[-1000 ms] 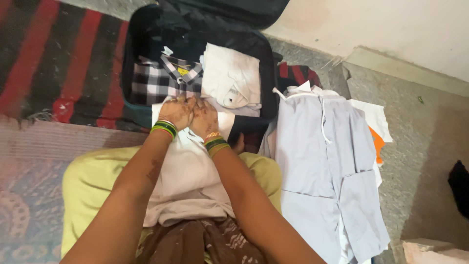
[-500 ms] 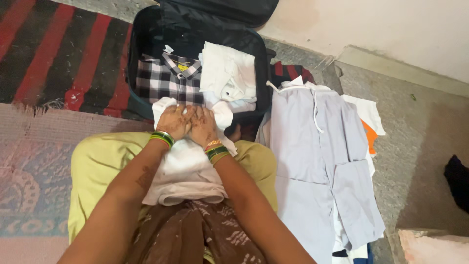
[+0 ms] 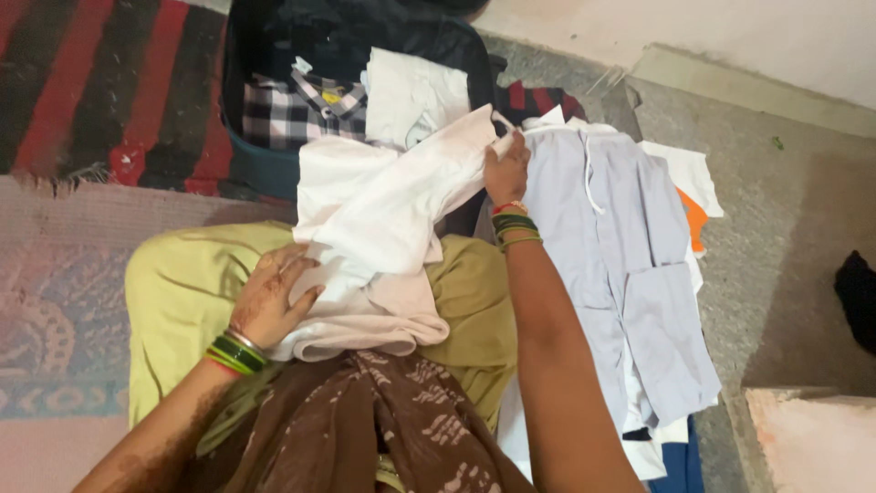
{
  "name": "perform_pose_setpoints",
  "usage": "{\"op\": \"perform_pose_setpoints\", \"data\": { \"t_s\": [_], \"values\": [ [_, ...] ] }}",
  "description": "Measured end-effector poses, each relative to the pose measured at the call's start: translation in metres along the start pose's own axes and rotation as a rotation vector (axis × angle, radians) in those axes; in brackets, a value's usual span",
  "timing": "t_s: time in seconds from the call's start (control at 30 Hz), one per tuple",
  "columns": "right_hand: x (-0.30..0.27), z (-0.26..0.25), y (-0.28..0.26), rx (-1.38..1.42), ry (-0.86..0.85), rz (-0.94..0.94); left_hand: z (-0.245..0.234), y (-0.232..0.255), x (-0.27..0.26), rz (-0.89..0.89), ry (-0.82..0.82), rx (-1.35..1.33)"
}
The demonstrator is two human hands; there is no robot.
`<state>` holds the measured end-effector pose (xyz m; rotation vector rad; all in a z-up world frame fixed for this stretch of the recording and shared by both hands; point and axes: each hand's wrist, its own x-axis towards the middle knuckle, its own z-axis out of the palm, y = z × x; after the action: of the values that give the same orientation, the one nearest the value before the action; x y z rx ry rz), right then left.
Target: The person adjusts the drawstring on a pair of shorts and then folds a white shirt, placing it into a suitcase alongside other folded garments.
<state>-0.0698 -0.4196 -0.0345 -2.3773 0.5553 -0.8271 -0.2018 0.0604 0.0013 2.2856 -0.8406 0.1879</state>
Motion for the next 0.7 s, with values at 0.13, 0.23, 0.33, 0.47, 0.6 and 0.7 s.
{"op": "perform_pose_setpoints", "data": {
  "t_s": [0.13, 0.23, 0.33, 0.47, 0.6, 0.7],
  "values": [
    [-0.026, -0.014, -0.044, -0.154, 0.074, -0.486, 0.01, 0.011, -0.023, -0.047, 0.087, 0.015],
    [-0.068, -0.021, -0.088, -0.232, -0.06, -0.754, 0.01, 0.019, -0.027, -0.236, -0.127, 0.037],
    [-0.106, -0.025, -0.113, 0.074, -0.758, -0.764, 0.011, 0.033, -0.032, -0.356, -0.49, 0.059],
    [-0.138, -0.009, -0.11, -0.156, -1.003, -1.015, 0.014, 0.045, -0.044, -0.172, -0.538, 0.081],
    [-0.12, -0.003, -0.087, -0.409, -0.7, -0.999, 0.026, 0.03, -0.051, -0.281, -0.607, 0.08],
    [-0.103, -0.023, -0.099, -0.285, -0.479, -0.96, 0.044, 0.003, -0.051, -0.094, -0.459, -0.128]
  ]
}}
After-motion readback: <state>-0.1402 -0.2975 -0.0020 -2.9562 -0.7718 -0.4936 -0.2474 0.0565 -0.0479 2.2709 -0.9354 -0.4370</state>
